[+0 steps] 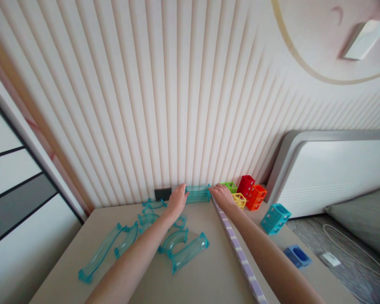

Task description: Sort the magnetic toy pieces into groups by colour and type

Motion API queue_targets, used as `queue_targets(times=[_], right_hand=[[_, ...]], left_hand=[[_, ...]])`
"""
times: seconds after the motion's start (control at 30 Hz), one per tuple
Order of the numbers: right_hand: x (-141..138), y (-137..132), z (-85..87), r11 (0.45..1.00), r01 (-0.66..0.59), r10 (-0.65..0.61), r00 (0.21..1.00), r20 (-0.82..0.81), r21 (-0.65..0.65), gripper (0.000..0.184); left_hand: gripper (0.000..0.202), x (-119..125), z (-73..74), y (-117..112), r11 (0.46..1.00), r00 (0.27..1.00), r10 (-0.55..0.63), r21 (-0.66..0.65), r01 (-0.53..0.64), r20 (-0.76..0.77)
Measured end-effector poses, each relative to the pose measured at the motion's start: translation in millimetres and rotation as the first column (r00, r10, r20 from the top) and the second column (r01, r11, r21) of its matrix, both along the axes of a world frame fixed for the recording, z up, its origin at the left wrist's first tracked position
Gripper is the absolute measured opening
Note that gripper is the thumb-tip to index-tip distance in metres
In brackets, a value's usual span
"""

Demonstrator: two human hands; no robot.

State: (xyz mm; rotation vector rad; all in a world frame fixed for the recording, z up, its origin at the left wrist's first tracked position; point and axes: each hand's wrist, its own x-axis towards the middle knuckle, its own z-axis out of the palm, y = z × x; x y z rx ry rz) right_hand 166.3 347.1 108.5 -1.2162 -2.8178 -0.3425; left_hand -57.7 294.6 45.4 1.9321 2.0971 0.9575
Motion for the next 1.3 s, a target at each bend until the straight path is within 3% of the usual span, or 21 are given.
queue_targets(times=[0.37, 0.7, 1.0, 1.17, 1.3], right_hand=[[-1.9, 8.5, 3.8, 1.000, -0.008, 0.011, 0.995, 0.103, -0.028, 0.016], [-6.9, 14.3, -4.5, 0.999, 0.044, -0.041, 0.989, 0.143, -0.021, 0.031], [-10.6, 6.6, -4.3, 0.998, 0.055, -0.056, 0.992, 0.111, 0.019, 0.028], [-8.8, -14.9, 11.5, 0.997, 0.049, -0.050, 0.999, 0.015, 0.055, 0.021], [-2.7, -71.0, 8.7, 0.999, -0.025, 0.028, 0.997, -0.066, 0.048, 0.019]], left_hand=[[0.021, 5.7, 6.9, -6.1, 0.996, 0.976, -0.009, -0.087, -0.010, -0.219], [0.030, 6.9, 10.4, -7.6, 0.987, 0.966, 0.013, -0.153, -0.054, -0.260], [0.036, 6.8, 13.7, -9.3, 0.984, 0.959, 0.010, -0.169, -0.060, -0.284], [0.035, 6.5, 26.5, -19.9, 0.992, 0.936, -0.012, -0.122, -0.033, -0.351], [0.029, -1.2, 39.1, -60.3, 0.995, 0.914, -0.095, -0.058, 0.078, -0.395]])
